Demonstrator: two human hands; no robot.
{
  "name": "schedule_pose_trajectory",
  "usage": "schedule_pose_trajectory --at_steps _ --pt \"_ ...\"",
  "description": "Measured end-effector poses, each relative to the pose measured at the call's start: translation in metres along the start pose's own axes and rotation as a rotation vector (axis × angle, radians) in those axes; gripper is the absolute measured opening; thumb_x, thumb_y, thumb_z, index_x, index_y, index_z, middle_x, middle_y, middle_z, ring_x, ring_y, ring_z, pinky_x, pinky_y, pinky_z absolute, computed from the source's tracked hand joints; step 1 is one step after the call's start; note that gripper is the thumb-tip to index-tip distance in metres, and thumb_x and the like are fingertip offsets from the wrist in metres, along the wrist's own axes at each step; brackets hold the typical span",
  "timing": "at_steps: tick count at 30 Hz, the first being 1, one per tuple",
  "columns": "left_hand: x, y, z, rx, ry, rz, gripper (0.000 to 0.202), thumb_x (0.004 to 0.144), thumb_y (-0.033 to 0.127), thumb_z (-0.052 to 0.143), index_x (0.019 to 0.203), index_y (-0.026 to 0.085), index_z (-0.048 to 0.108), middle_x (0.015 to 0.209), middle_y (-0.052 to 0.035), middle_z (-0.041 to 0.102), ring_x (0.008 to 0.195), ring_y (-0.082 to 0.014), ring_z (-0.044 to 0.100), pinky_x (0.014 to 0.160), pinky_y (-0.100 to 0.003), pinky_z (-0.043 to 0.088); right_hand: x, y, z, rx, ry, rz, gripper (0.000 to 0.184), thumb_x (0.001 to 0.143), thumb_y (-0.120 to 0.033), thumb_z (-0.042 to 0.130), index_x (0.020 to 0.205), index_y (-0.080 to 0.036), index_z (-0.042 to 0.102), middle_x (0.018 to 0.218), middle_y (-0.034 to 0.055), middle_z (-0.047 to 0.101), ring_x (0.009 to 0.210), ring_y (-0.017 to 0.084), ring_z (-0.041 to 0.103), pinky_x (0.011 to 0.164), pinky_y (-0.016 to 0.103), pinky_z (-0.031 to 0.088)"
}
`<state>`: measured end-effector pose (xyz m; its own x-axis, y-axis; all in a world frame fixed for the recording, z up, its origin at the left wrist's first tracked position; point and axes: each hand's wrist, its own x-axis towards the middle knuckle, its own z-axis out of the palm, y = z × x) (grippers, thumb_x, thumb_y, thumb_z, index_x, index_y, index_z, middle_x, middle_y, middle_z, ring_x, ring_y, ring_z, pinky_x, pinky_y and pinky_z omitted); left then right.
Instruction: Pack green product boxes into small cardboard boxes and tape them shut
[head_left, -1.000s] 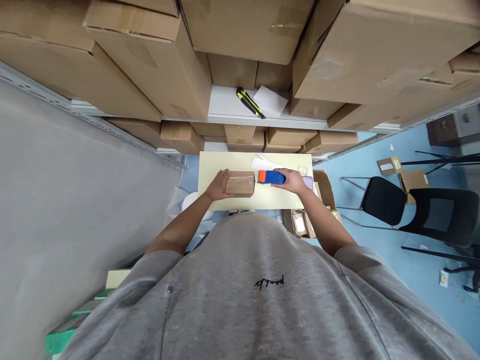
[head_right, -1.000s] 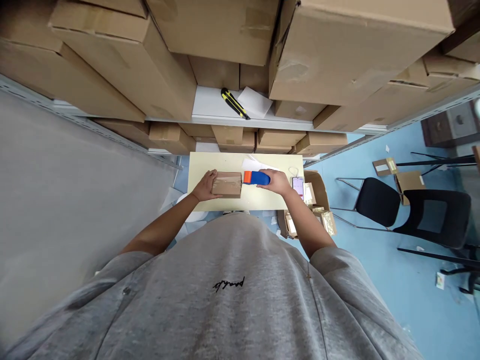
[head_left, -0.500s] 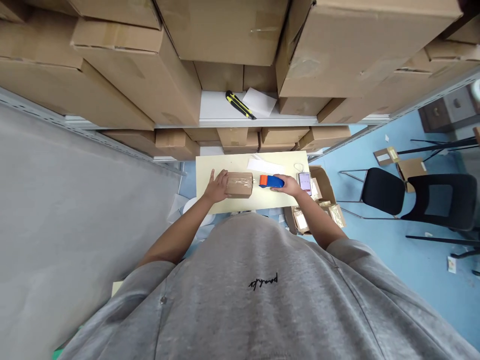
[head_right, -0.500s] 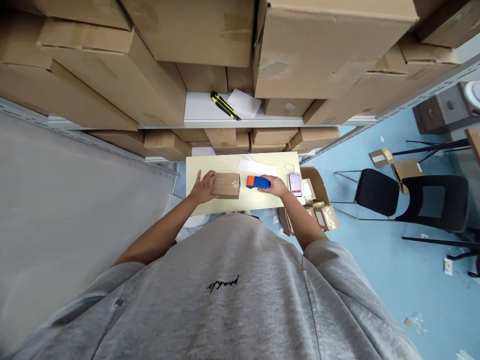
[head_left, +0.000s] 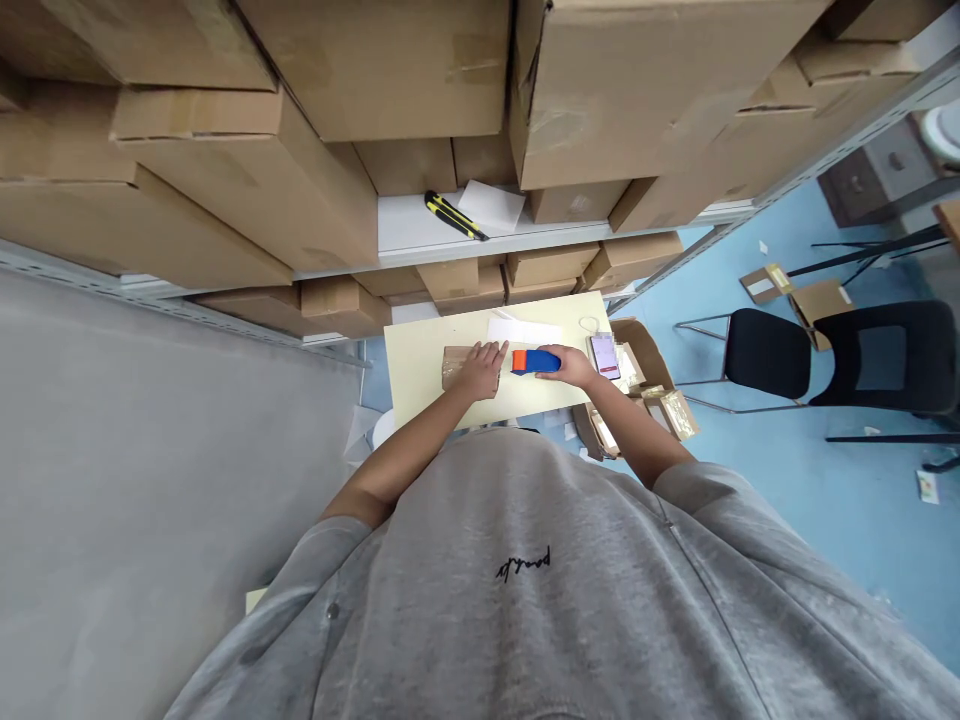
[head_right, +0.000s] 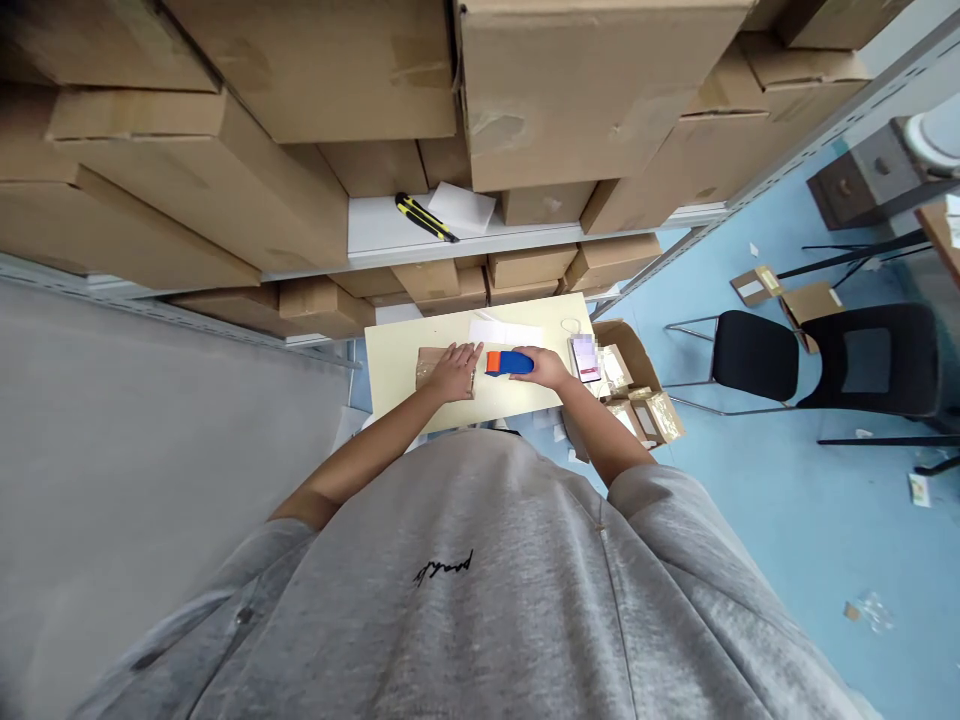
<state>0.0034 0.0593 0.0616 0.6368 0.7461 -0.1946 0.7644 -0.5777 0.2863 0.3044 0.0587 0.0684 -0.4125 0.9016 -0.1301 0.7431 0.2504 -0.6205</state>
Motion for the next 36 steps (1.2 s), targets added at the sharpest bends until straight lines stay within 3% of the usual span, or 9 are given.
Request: schedule_pose_trajectory --at_steps 4,10,15,21,25,28,31,33,36 --pt "0.003 -0.008 -0.011 -0.113 0.031 0.040 0.120 0.073 0.055 0.078 0.170 0.015 0.020 0.156 -0.0218 0.044 0.148 -0.0471 0.037 0.129 -0.058 0.019 -0.008 -0.010 -0.019 0.025 0.053 0.024 0.076 0.078 -0.070 0.081 0.140 -0.028 0.068 0.134 0.0064 0.074 0.117 0.034 0.073 0.100 0.043 0.058" --pt "-0.020 -0.029 -0.010 -0.245 0.177 0.074 0.105 0.076 0.057 0.080 0.164 0.022 0.034 0.156 -0.0168 0.039 0.150 -0.0374 0.037 0.123 -0.050 0.040 0.006 -0.044 -0.038 -0.076 0.007 -0.086 0.074 0.080 -0.065 0.083 0.144 -0.031 0.066 0.136 0.0041 0.073 0.123 0.035 0.069 0.103 0.042 0.055" --pt "-0.055 -0.058 0.016 -0.290 0.172 -0.027 0.099 0.076 0.050 0.077 0.160 0.015 0.037 0.156 -0.0184 0.040 0.149 -0.0361 0.040 0.125 -0.051 0.039 0.028 -0.054 -0.020 -0.162 -0.088 -0.140 0.073 0.080 -0.064 0.083 0.143 -0.031 0.066 0.131 0.0052 0.076 0.116 0.034 0.072 0.097 0.040 0.055" --pt "-0.113 -0.112 0.053 -0.333 0.167 -0.198 0.105 0.069 0.043 0.076 0.158 0.008 0.034 0.150 -0.0225 0.046 0.145 -0.0356 0.044 0.123 -0.050 0.043 0.036 -0.026 -0.009 -0.226 -0.123 -0.113 0.069 0.080 -0.065 0.082 0.140 -0.032 0.068 0.127 0.0039 0.077 0.116 0.034 0.072 0.094 0.040 0.056" --pt "-0.125 -0.129 0.067 -0.297 0.163 -0.230 0.113 0.066 0.042 0.074 0.163 0.005 0.027 0.156 -0.0265 0.043 0.149 -0.0394 0.040 0.129 -0.056 0.032 0.035 -0.012 -0.002 -0.220 -0.136 -0.095 0.070 0.080 -0.064 0.082 0.140 -0.031 0.068 0.130 0.0043 0.076 0.116 0.034 0.072 0.095 0.041 0.057" --pt "-0.115 -0.123 0.066 -0.169 0.105 -0.250 0.119 0.065 0.039 0.072 0.166 0.004 0.020 0.162 -0.0285 0.039 0.157 -0.0439 0.028 0.132 -0.064 0.010 0.037 -0.010 0.003 -0.221 -0.120 -0.083 0.070 0.081 -0.066 0.080 0.140 -0.031 0.067 0.131 0.0051 0.076 0.116 0.034 0.072 0.096 0.042 0.057" --pt "-0.089 -0.098 0.059 -0.030 0.029 -0.290 0.131 0.063 0.041 0.077 0.166 -0.003 0.008 0.170 -0.0333 0.019 0.162 -0.0491 0.002 0.128 -0.068 -0.009 0.039 -0.010 0.004 -0.214 -0.102 -0.091 0.071 0.081 -0.066 0.079 0.141 -0.029 0.067 0.133 0.0057 0.075 0.117 0.034 0.071 0.096 0.041 0.056" --pt "-0.066 -0.074 0.057 0.007 -0.025 -0.237 0.144 0.060 0.046 0.085 0.168 0.000 0.003 0.174 -0.0324 0.007 0.162 -0.0488 -0.005 0.127 -0.065 -0.013 0.041 -0.008 0.002 -0.200 -0.096 -0.106 0.073 0.081 -0.067 0.080 0.141 -0.028 0.066 0.134 0.0064 0.074 0.119 0.033 0.070 0.095 0.040 0.056" --pt "-0.035 -0.045 0.056 0.030 -0.086 -0.163 0.154 0.058 0.054 0.091 0.169 0.006 -0.003 0.175 -0.0298 0.005 0.163 -0.0467 -0.001 0.128 -0.060 -0.012 0.045 -0.002 -0.001 -0.196 -0.116 -0.127 0.074 0.081 -0.067 0.080 0.142 -0.028 0.066 0.131 0.0073 0.075 0.116 0.033 0.071 0.093 0.039 0.055"
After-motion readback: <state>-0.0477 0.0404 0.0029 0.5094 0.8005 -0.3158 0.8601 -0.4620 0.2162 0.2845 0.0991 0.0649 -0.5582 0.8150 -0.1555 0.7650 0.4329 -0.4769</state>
